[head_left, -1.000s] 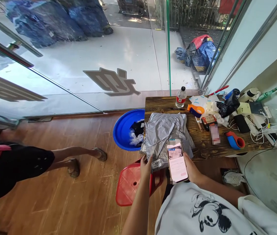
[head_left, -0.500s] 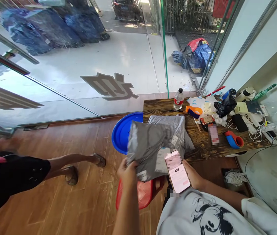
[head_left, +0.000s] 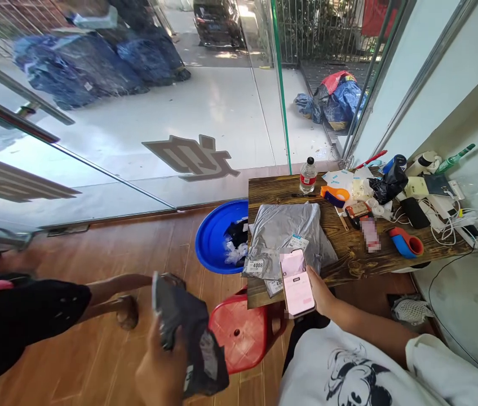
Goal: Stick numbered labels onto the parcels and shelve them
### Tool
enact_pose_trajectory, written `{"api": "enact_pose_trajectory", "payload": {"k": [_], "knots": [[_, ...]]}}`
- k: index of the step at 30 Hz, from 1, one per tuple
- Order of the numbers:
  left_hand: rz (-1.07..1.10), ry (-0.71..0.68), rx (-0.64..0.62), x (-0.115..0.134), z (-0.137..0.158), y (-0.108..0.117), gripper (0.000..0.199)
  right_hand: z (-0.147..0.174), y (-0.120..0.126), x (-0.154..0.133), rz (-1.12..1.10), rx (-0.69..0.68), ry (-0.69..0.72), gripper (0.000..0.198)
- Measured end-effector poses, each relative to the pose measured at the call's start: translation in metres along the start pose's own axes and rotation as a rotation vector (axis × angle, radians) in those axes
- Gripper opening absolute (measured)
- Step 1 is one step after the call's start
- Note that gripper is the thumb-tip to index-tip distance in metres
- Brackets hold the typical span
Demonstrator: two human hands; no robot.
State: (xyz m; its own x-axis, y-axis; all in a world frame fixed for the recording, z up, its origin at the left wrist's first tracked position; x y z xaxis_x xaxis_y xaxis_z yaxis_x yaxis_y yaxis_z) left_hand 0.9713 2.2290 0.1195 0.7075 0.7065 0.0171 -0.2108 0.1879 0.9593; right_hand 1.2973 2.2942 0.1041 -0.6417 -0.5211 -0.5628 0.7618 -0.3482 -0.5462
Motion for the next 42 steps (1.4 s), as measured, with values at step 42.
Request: {"api": "enact_pose_trajectory", "payload": {"k": [42], "knots": [[0.387,-0.266,0.023,0.04,0.005,-0.007,0.039,0.012,-0.002,0.002,-0.027,-0.109,-0.127,0.059]]}}
Point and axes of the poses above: each hand's wrist, its own z-axis away from the middle knuckle, its own y-axis out of the back of the hand, x = y × z, the point moved 2 cm from there along -z, towards the middle knuckle, and after that the axes turned 12 degrees about -z, right-handed, at the moved point
